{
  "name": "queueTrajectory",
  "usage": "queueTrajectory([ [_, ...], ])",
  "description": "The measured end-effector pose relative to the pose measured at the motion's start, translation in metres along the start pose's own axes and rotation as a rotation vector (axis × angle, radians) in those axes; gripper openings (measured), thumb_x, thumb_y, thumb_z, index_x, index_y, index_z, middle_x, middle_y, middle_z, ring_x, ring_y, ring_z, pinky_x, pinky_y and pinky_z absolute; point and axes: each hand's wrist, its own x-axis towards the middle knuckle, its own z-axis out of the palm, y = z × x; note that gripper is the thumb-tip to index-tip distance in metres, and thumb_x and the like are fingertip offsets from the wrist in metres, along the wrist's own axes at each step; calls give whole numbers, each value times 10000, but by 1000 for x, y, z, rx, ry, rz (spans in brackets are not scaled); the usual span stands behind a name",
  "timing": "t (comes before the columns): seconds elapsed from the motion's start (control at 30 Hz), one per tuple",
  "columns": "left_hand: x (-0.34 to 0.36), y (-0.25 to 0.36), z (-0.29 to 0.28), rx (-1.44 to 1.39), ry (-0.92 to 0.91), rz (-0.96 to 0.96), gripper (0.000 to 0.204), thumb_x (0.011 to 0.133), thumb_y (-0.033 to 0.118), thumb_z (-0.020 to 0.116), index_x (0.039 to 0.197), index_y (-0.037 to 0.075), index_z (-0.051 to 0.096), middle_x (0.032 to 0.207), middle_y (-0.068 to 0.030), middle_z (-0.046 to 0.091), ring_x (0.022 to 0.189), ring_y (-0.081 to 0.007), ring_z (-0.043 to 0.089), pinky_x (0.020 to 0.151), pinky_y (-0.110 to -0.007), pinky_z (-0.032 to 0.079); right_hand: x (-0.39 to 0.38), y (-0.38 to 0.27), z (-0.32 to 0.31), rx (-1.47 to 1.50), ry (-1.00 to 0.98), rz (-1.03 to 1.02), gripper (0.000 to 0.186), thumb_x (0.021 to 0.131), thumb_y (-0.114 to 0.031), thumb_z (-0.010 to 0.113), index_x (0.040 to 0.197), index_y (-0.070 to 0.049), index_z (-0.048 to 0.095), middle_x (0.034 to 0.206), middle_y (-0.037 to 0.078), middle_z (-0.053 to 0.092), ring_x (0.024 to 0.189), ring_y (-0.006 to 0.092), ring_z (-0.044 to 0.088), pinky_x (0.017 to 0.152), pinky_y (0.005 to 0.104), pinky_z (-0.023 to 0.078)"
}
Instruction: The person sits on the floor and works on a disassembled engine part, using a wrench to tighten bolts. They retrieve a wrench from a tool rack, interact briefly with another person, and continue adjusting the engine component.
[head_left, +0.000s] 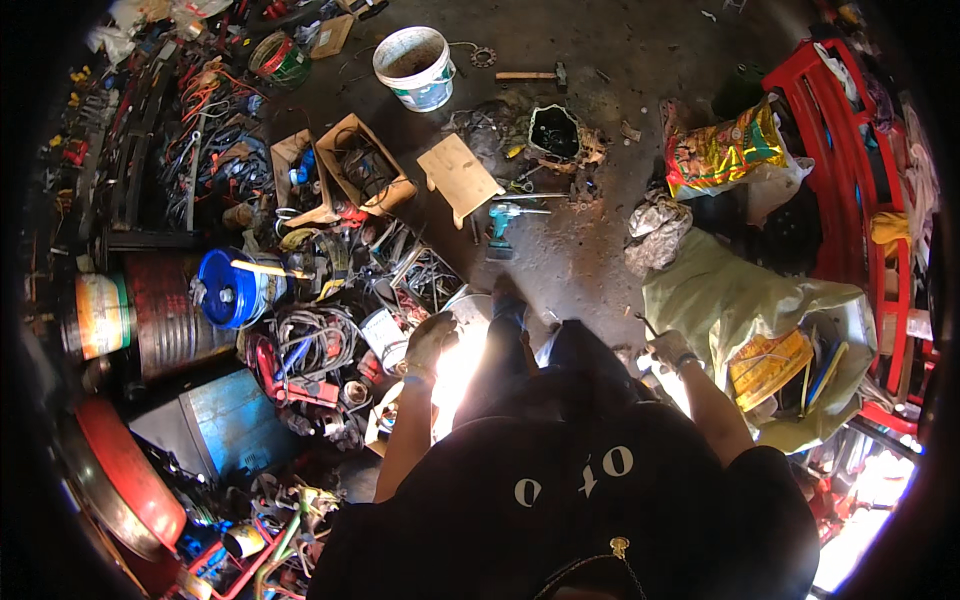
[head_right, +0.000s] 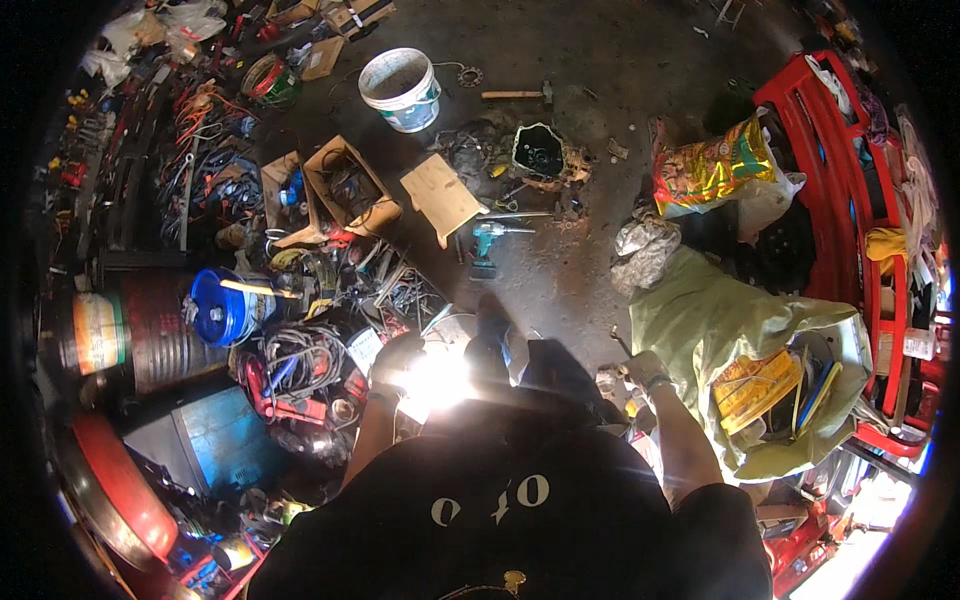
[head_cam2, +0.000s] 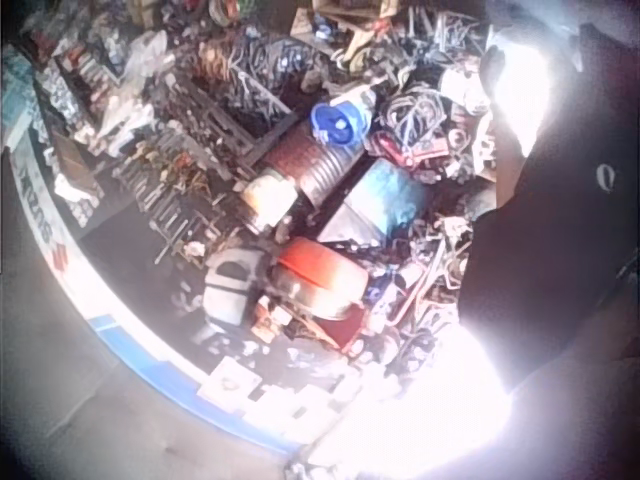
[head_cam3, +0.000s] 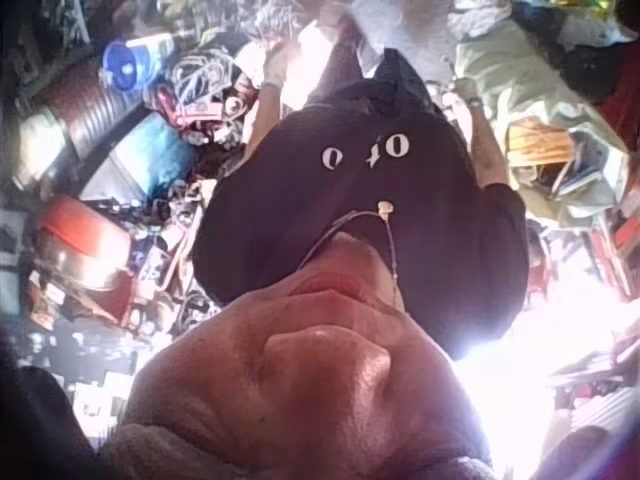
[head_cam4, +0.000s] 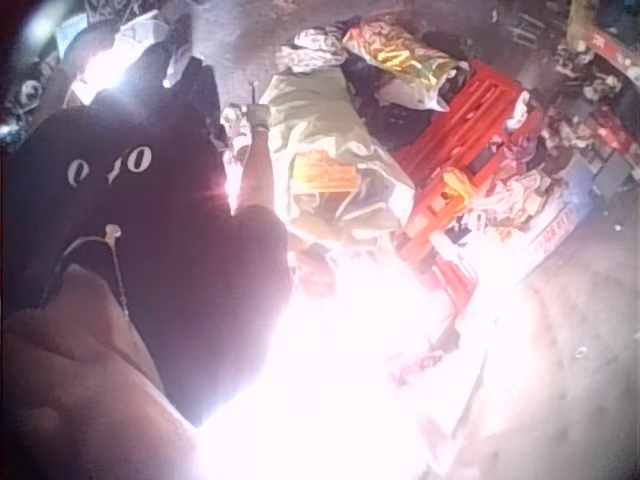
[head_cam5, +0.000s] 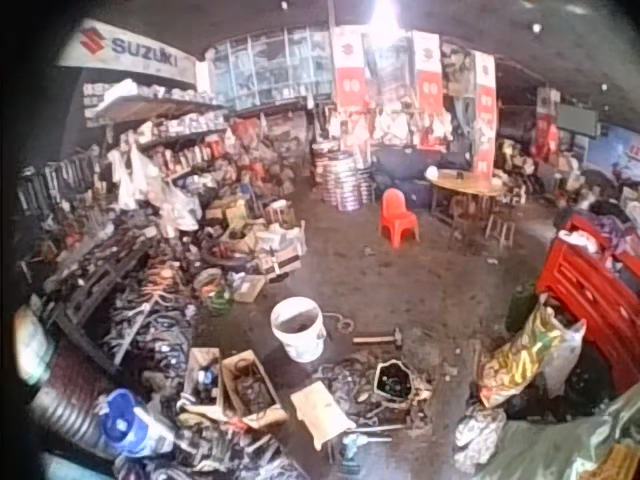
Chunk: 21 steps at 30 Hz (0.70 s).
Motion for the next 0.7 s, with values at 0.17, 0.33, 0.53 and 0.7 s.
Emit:
queueTrajectory([
  [0.17, 80, 72, 27, -51, 72, -208, 314, 980, 180, 665, 1247, 16, 655, 1095, -118, 712, 922, -218, 693, 842, -359, 596, -10, -21, -11, 593, 32, 122, 190, 810, -201, 655, 755, -26, 703, 601, 5, 540, 438, 137, 417, 372, 319, 346],
  [0.33, 148, 125, 68, 170, 120, -248, 295, 992, 187, 659, 1244, 33, 658, 1144, -105, 708, 967, -205, 695, 857, -352, 593, 14, -75, -28, 840, 91, 292, 267, 912, -250, 613, 688, -107, 586, 560, -18, 518, 398, 126, 374, 374, 304, 270],
  [0.53, 245, 155, 120, 269, 47, -269, 295, 978, 190, 682, 1233, 43, 662, 1113, -83, 721, 968, -180, 698, 775, -332, 606, 79, -119, -66, 1001, -56, 300, 320, 921, -322, 669, 686, -118, 593, 542, -1, 533, 408, 139, 445, 381, 339, 333],
  [0.7, 325, 187, 195, 391, -84, -389, 363, 969, 187, 681, 1275, -4, 643, 1150, -105, 711, 985, -215, 695, 861, -334, 574, 115, -166, -122, 1128, 26, 297, 364, 936, -347, 658, 710, -65, 622, 575, 40, 569, 437, 147, 484, 400, 329, 339],
])
